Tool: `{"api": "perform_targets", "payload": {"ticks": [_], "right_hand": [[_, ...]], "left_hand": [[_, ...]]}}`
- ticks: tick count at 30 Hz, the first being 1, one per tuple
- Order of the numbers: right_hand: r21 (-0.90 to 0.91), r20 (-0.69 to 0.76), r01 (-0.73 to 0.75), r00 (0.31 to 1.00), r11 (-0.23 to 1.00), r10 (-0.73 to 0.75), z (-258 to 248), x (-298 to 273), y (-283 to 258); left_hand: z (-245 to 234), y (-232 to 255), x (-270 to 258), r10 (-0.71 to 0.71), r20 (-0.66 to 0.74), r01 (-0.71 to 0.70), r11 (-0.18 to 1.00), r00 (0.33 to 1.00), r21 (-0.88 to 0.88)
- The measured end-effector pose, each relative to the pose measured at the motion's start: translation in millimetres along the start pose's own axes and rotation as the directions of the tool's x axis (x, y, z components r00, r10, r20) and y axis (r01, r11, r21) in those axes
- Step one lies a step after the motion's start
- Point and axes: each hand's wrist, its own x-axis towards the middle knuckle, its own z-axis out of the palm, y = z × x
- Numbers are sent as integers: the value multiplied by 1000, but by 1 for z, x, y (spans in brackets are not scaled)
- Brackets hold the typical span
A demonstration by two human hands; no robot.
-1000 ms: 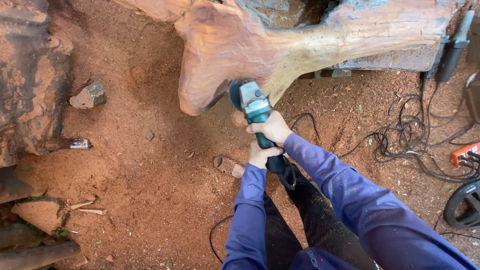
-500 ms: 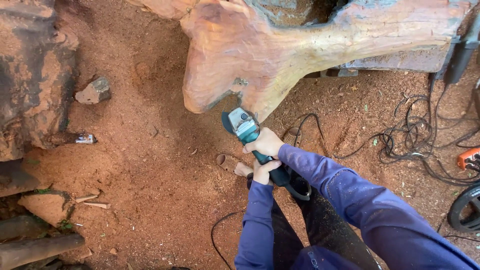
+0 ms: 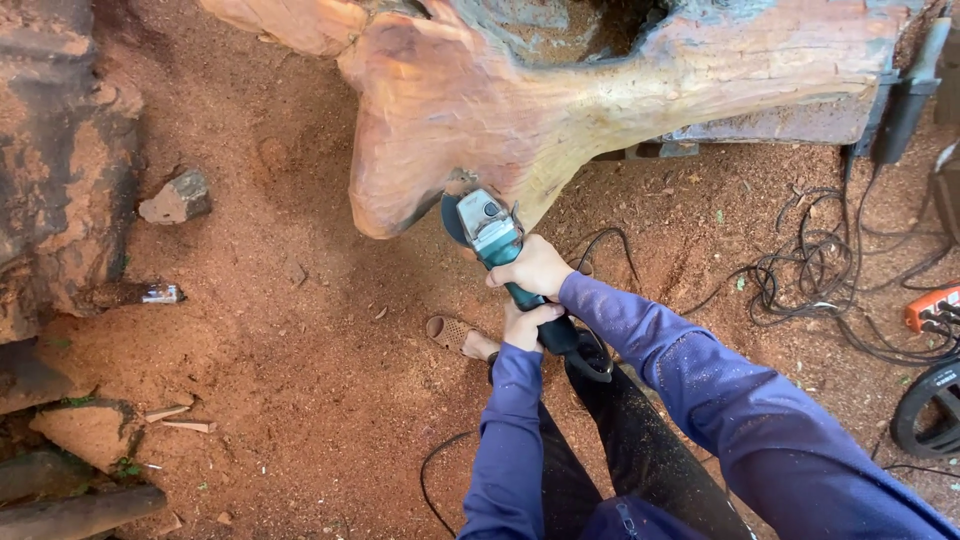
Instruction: Smoothing a large piece of wood using an angle grinder.
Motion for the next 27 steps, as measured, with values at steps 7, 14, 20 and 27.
{"api": "perform_targets", "payload": {"ticks": [7,14,20,27], "right_hand": [[-14,-18,12,1000,1000,-12,-7,5,1],[31,-72,38,997,999,-35,-21,-5,-6],[186,-142,101,987,977,-75,-21,3,24],[183,-100,95,992,979,-77,-5,-9,28]], "left_hand": [[1,-8,12,54,40,-54,999,998,-7],[18,6,15,92,98,-100,992,991,77],[-1,-29,28,118,145,-147,966,982,213],[-9,-20,6,91,65,-105,954,994,279]]}}
